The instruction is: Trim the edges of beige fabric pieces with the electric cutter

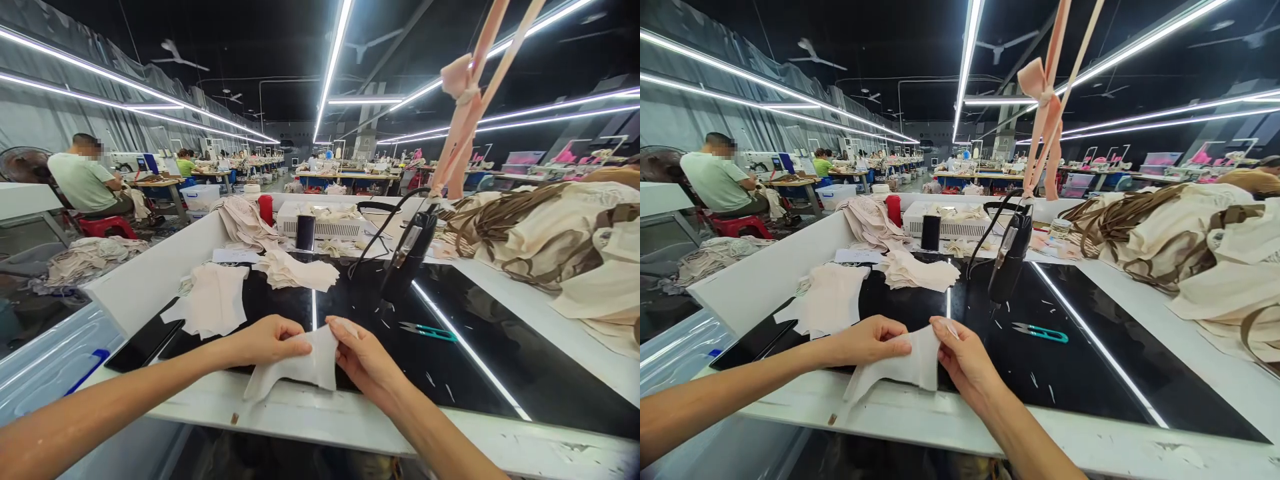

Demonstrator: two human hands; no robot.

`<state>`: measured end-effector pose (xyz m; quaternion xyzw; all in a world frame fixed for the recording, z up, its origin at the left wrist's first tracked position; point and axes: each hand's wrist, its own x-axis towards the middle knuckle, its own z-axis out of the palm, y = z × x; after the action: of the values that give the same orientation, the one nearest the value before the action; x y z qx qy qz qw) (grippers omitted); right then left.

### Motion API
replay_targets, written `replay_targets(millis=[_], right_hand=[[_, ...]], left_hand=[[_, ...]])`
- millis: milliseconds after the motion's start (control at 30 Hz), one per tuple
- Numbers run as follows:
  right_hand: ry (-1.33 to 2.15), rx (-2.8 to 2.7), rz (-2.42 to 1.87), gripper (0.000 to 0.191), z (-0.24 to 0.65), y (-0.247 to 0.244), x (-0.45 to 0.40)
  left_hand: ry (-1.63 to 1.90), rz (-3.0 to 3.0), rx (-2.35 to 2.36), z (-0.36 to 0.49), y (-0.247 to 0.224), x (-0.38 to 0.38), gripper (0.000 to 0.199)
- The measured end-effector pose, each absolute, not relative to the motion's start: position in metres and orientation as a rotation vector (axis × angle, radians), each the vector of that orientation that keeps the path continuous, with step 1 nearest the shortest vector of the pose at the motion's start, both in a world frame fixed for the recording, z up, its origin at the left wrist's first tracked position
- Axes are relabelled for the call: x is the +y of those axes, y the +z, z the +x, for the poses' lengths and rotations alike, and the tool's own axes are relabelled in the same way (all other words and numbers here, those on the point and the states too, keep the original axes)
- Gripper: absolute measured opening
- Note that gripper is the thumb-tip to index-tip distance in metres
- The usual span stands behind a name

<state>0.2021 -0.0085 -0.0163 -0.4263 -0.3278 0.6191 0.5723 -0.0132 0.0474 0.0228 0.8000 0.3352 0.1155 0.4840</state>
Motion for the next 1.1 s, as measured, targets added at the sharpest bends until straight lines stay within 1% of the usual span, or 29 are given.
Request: replay_targets(millis=[67, 167, 233, 267, 333, 433, 500, 567, 700, 867, 933, 1000, 1100], right_hand=[[1.312, -0.816, -1.03, 0.055, 0.211, -0.012, 0.003], [1.087, -0.91, -1.072, 0.048, 0.224, -0.004, 0.01], [0.974, -0.989, -1.109, 0.04, 0.231, -0.001, 0.005], [0.941, -1.026, -1.129, 0.037, 0.233, -0.002, 0.001], [0.914, -1.138, -1.184, 0.03, 0.236, -0.008, -0.011], [0.884, -1.439, -1.277, 0.023, 0.239, -0.026, -0.027], [0.823, -1.634, -1.313, 0.02, 0.241, -0.038, -0.035], [0.76, -1.739, -1.325, 0.018, 0.243, -0.045, -0.041], [0.678, -1.873, -1.309, 0.021, 0.243, -0.04, -0.053], [0.559, -1.978, -1.311, 0.024, 0.26, -0.03, -0.069], [0.493, -1.879, -1.382, 0.022, 0.28, -0.031, -0.073], [0.48, -1.706, -1.513, 0.025, 0.303, -0.032, -0.072], [0.56, -1.423, -1.646, 0.041, 0.33, -0.031, -0.063]], left_hand=[[0.307, 2.159, 0.921, -0.02, 0.032, 0.058, 0.041], [0.467, 2.526, 1.031, -0.034, 0.045, 0.069, 0.027], [0.548, 2.747, 1.051, -0.043, 0.046, 0.072, 0.027], [0.533, 2.838, 1.031, -0.047, 0.044, 0.071, 0.029], [0.374, 2.931, 0.934, -0.054, 0.035, 0.066, 0.031], [0.122, 2.906, 0.777, -0.057, 0.02, 0.055, 0.032], [0.146, 2.914, 0.746, -0.052, 0.014, 0.048, 0.032], [0.275, 2.931, 0.705, -0.04, 0.011, 0.045, 0.031], [0.478, 2.89, 0.591, -0.005, 0.004, 0.043, 0.021], [0.566, 3.013, 0.507, 0.025, -0.019, 0.041, 0.01], [0.587, 3.049, 0.472, 0.028, -0.027, 0.04, 0.006], [0.614, 3.052, 0.44, 0.03, -0.031, 0.038, 0.006], [0.624, 3.041, 0.365, 0.032, -0.031, 0.034, 0.007]])
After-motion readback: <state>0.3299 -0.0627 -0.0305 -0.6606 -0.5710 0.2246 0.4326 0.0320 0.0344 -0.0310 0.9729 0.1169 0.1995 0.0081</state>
